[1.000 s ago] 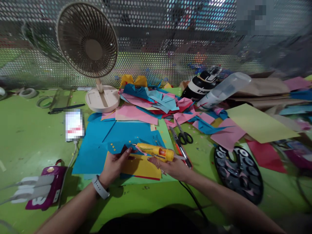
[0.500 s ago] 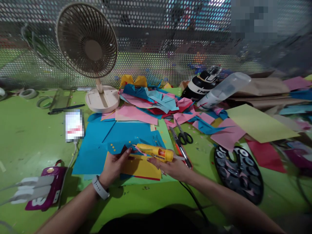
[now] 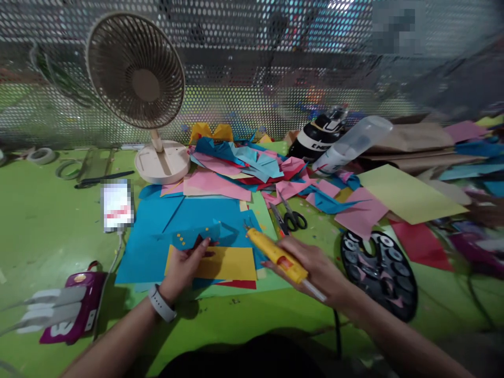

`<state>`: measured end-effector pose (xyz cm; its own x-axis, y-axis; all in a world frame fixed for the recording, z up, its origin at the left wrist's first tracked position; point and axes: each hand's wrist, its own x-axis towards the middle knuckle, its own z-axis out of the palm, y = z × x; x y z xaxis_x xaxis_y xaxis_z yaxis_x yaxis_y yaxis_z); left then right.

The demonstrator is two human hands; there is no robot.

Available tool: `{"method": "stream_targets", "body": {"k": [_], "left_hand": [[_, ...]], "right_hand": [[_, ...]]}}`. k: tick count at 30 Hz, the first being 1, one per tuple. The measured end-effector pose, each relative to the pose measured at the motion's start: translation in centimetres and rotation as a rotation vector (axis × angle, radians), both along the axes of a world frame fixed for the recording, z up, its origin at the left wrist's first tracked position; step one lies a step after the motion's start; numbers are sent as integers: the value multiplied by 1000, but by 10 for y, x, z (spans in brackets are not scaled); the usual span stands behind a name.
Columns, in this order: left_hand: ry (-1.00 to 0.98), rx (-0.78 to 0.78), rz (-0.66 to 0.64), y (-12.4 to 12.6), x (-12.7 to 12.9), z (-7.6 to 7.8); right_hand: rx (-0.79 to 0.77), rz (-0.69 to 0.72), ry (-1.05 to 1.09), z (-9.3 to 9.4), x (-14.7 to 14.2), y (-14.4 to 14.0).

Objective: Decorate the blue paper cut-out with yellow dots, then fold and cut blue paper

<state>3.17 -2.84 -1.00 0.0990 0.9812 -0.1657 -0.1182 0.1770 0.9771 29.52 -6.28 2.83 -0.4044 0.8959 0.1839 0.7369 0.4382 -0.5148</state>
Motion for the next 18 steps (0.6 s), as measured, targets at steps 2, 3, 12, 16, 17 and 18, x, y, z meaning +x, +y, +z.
{"method": "stream_targets", "body": {"k": [2,3,12,16,17,18], "left_hand": [[-7,-13,29,1,1,2],[-8,-17,32,1,2,3],[-4,-1,19,4,1,1],[-28,17,30,5,1,0],[-31,19,33,5,1,0],[-31,19,36,6,1,-1]], "right_hand": [[56,-140,-101,-4,29,-11],[68,-200,-152,-7,45,-17],[-29,-807,-449,-55,170,-78],[-7,-871,-382,-64,183,-84],[-8,-854,-360,-62,184,-84],[-22,-814,-352,-58,184,-85]]}}
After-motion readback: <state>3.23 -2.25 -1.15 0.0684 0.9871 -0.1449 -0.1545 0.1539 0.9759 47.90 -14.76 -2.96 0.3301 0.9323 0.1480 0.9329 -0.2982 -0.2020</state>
